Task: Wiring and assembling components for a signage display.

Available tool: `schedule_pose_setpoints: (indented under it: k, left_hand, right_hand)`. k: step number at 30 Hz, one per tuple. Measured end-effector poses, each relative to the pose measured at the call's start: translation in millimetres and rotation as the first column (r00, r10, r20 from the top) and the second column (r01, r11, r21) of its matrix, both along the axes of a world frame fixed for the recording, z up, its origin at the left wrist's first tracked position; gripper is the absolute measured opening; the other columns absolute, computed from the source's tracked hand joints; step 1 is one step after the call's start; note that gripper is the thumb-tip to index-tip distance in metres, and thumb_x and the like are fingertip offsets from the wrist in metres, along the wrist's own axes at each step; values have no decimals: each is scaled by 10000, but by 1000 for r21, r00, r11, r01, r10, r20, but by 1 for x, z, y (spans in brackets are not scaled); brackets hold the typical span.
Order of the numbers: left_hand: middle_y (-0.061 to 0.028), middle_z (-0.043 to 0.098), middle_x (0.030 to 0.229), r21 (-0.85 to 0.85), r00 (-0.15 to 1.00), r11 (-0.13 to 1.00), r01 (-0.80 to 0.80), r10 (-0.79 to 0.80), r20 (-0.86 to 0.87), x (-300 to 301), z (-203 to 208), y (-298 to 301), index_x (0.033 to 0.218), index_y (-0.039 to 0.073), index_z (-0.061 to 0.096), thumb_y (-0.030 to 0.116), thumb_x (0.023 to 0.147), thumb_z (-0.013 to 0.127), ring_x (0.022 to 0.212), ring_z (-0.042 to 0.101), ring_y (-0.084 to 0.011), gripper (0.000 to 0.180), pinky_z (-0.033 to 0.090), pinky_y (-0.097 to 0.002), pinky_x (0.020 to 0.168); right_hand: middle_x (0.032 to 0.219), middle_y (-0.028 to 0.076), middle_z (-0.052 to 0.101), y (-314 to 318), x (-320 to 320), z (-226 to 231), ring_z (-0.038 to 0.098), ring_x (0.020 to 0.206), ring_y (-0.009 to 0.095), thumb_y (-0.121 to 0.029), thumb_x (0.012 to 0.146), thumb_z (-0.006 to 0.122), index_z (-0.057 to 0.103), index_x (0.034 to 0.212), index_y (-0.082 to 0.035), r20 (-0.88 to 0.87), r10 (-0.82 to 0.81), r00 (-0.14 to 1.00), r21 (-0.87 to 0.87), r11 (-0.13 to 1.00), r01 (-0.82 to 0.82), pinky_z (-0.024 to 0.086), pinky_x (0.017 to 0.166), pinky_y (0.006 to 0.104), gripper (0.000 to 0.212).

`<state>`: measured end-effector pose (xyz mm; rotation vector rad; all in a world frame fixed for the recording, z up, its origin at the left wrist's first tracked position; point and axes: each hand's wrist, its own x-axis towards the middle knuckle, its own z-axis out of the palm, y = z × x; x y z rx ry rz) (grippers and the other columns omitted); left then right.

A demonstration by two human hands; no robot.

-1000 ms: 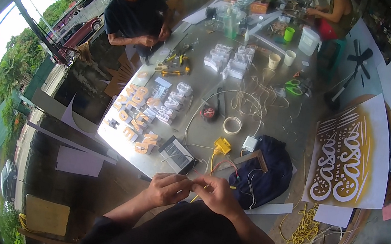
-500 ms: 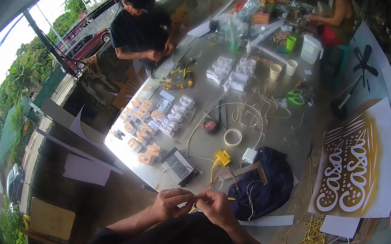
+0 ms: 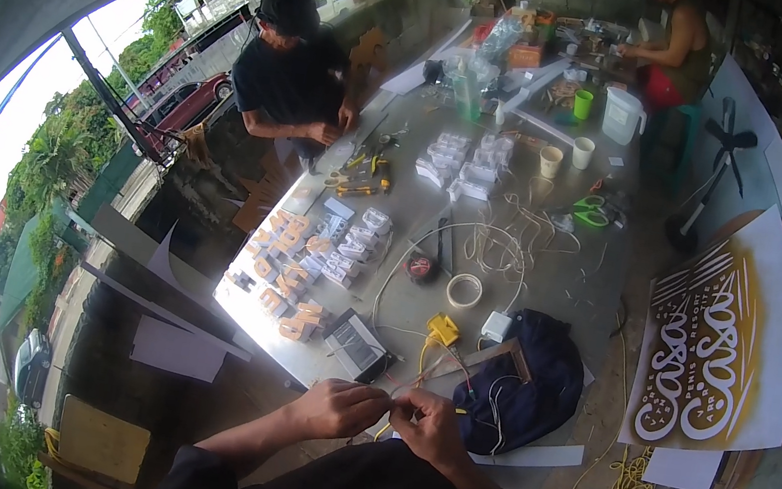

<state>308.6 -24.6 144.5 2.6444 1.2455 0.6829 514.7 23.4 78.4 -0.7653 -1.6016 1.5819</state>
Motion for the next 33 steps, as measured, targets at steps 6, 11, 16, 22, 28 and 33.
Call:
schedule_pose_setpoints:
  k: [6,11,16,22,28,33]
  left_hand:
    - [-67,603,851,152,960,969,195,-157,-231,-2,17,15,986,12,653,102,763,678,742,685,-202,241,593,-322,631]
    - [-63,600,841,136,901,933,333,-272,-339,-2,29,24,989,-1,656,113,761,656,723,654,-172,255,545,-282,584]
    - [-35,533,787,178,893,922,343,-262,-367,9,31,27,897,45,608,116,769,643,681,615,-168,151,544,-305,592]
    - [-36,516,764,154,915,940,305,-245,-320,16,31,26,890,42,607,103,766,645,672,615,-172,144,545,-312,588]
    - [-23,505,764,125,899,942,313,-251,-360,19,32,22,896,55,595,131,791,639,678,586,-143,137,506,-278,572]
    - [-29,525,784,127,898,951,281,-214,-384,21,32,18,859,61,606,131,781,647,705,606,-157,113,529,-300,592]
  right_hand:
    - [727,77,685,0,4,-2,604,675,77,-30,860,712,695,863,25,-31,39,999,-31,999,-40,487,608,285,57]
    - [733,32,687,0,9,1,578,705,50,-40,890,711,701,862,21,-17,84,996,-141,986,-86,482,623,268,68]
    - [749,5,683,-3,15,1,573,724,41,-46,906,713,704,868,13,-38,88,995,-206,974,-94,477,638,248,70]
    - [760,-2,675,-5,18,-1,558,737,31,-50,910,724,693,860,6,-86,51,995,-263,962,-72,467,642,235,81]
    - [709,-3,643,-8,20,3,524,709,21,-70,907,743,668,842,12,-14,43,999,-105,993,-44,453,596,248,128]
    - [700,-8,633,-6,19,7,521,707,19,-92,912,758,671,842,7,-9,51,999,-86,995,-51,452,592,251,149]
